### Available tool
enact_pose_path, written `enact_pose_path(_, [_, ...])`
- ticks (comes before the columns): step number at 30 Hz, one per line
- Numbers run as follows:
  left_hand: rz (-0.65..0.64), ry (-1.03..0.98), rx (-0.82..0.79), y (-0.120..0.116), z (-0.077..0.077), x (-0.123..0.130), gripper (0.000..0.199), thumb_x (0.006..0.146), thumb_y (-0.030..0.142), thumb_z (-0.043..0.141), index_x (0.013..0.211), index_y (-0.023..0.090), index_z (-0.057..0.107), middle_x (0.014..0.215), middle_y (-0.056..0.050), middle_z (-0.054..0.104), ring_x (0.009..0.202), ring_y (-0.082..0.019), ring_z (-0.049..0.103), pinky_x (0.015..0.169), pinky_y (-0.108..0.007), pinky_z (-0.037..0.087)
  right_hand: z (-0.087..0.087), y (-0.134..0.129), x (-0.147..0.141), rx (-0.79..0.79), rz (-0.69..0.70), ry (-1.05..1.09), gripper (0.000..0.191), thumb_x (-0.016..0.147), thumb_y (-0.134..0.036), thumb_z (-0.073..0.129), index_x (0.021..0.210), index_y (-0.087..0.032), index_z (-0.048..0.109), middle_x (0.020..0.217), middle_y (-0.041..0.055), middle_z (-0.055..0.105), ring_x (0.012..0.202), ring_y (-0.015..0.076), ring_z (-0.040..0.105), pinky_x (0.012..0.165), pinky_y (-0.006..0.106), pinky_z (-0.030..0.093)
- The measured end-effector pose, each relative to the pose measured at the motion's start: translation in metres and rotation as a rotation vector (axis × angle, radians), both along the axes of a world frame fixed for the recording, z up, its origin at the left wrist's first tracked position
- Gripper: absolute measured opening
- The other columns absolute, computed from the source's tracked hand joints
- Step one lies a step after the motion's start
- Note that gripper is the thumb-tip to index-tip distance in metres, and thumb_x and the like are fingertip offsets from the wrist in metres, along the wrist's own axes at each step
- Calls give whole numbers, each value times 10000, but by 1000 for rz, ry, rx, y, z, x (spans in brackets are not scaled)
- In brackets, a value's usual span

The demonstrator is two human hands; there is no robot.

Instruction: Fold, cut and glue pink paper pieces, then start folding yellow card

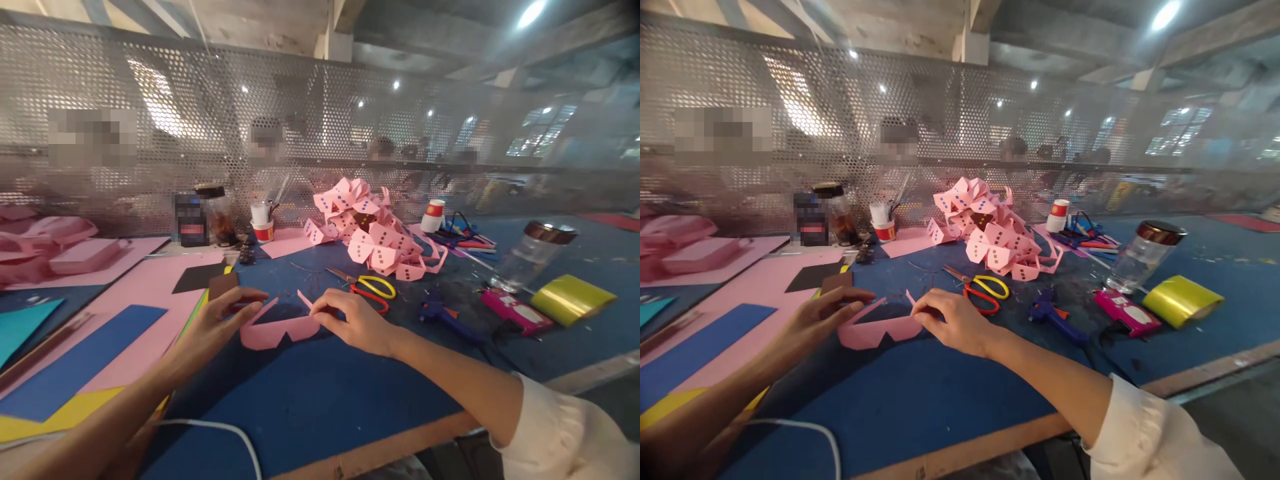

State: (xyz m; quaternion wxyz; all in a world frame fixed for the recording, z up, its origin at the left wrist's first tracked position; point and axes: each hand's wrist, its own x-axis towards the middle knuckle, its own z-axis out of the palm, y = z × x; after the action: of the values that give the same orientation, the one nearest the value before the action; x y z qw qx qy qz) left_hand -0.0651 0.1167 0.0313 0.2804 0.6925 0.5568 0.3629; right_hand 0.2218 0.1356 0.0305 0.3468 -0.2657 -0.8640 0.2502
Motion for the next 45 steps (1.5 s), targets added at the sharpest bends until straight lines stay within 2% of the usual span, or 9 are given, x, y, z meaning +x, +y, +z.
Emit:
enact_pose_path(6, [-141, -135, -198, 3, 21, 9, 390, 836, 529, 649, 1115, 263, 710, 1212, -56, 709, 1185, -305, 604, 1043, -434, 438, 7, -5, 0, -73, 72, 25, 91, 959, -191, 562, 968, -198, 652, 918, 6, 610, 813, 113, 574, 760, 234, 460])
enact_pose_path(12, [-335, -107, -290, 11, 25, 40, 407, 770, 448, 743, 1129, 262, 692, 1120, -45, 741, 1061, -252, 666, 899, -367, 524, 11, -7, 4, -80, 128, 0, 82, 951, -187, 574, 973, -193, 653, 919, 6, 613, 824, 116, 581, 773, 238, 455])
enact_pose_path(15, [-250, -28, -220, 14, 20, 48, 376, 763, 474, 732, 1045, 225, 719, 1004, -54, 744, 952, -243, 682, 863, -375, 528, 12, -7, 6, -71, 143, -12, 84, 951, -185, 570, 972, -189, 652, 919, 9, 613, 812, 117, 580, 764, 240, 454])
enact_pose_path(18, [-141, 47, -79, 13, 17, 49, 383, 750, 483, 735, 1047, 241, 729, 1096, -60, 713, 1037, -251, 646, 923, -384, 496, 13, -8, 7, -70, 163, -25, 87, 949, -176, 565, 964, -187, 650, 909, 9, 614, 804, 117, 578, 760, 240, 453])
enact_pose_path(20, [-182, 54, -49, 10, 15, 50, 337, 765, 464, 728, 1033, 259, 739, 1138, -45, 702, 1078, -243, 628, 959, -369, 469, 13, -8, 7, -75, 173, -32, 90, 947, -175, 566, 968, -189, 652, 911, 8, 618, 807, 117, 581, 765, 241, 453])
enact_pose_path(23, [-259, 16, -120, 6, 15, 51, 227, 827, 433, 676, 900, 231, 749, 956, -19, 740, 928, -203, 660, 889, -322, 477, 11, -9, 7, -79, 176, -28, 90, 945, -189, 572, 977, -188, 656, 926, 10, 623, 821, 118, 591, 775, 243, 456])
enact_pose_path(28, [-237, -28, -145, 0, 12, 54, 206, 854, 395, 649, 822, 204, 721, 834, 1, 732, 818, -178, 649, 786, -278, 473, 10, -10, 5, -148, 164, 7, 116, 956, -253, 571, 977, -188, 666, 929, 12, 637, 829, 118, 605, 776, 236, 467])
enact_pose_path(36, [-209, -18, -102, -5, 1, 67, 230, 883, 402, 602, 843, 196, 696, 833, 0, 710, 818, -183, 620, 770, -293, 463, 0, -6, -4, -375, -35, 18, 185, 929, -372, 601, 938, -198, 661, 848, 0, 702, 773, 129, 642, 701, 236, 472])
enact_pose_path(45, [-203, -50, -127, -5, -2, 65, 253, 862, 435, 633, 919, 196, 697, 895, -24, 724, 832, -196, 638, 769, -309, 474, -5, -2, -2, -352, -113, -45, 104, 876, -205, 566, 823, -195, 656, 769, -2, 700, 702, 128, 640, 650, 238, 457])
